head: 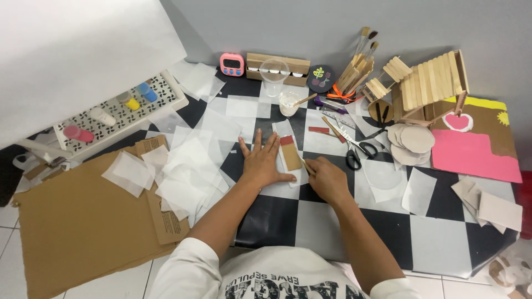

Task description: The person is assembling a miniature structure by gluing small cardboard strips onto a base using a glue applicator stick.

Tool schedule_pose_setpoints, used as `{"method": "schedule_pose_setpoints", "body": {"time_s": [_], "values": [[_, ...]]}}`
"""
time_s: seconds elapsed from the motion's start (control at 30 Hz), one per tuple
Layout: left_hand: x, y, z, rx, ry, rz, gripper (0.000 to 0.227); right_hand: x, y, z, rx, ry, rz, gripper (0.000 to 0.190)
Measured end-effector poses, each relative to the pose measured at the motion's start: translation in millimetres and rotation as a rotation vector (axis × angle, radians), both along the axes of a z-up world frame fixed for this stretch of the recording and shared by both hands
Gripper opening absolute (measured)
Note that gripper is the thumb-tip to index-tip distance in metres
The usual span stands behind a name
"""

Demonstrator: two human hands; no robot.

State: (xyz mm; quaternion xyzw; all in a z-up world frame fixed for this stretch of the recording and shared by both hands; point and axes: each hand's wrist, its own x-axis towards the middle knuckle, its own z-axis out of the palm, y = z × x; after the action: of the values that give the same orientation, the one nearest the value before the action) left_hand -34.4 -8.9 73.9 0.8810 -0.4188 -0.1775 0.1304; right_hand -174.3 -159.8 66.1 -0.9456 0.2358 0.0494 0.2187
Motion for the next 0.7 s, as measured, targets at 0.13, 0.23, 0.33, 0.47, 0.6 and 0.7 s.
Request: {"method": "schedule_pose_setpoints", "body": {"time_s": [0.13, 0.23, 0.33, 0.47, 0.6, 0.7], "values": [[-1.6, 0.3, 0.5, -0.017, -0.006, 0.0, 0.119, -7.2, 7.6, -41.3, -0.383, -0.191, 0.081, 0.042], [-0.2, -0.8, -2.8, -0.027, 0.0, 0.004, 0.119, -8.0, 11.9, -48.8, -0.561, -0.318, 0.083, 0.036], [-0.3, -1.2, -4.8, -0.024, -0.018, 0.0, 0.119, -7.0, 18.0, -41.9, -0.632, -0.353, 0.114, 0.033], [0.3, -3.2, 1.7, 0.031, -0.043, -0.035, 0.117, -4.6, 19.7, -48.6, -0.699, -0.362, 0.171, 0.027], [4.1, -13.7, -7.7, 0.146, -0.161, -0.164, 0.104, -4.3, 14.6, -58.0, -0.737, -0.361, 0.217, 0.022], [5.2, -25.7, -12.4, 0.191, -0.17, -0.202, 0.096, -4.8, 12.9, -60.0, -0.731, -0.367, 0.239, 0.021]]}}
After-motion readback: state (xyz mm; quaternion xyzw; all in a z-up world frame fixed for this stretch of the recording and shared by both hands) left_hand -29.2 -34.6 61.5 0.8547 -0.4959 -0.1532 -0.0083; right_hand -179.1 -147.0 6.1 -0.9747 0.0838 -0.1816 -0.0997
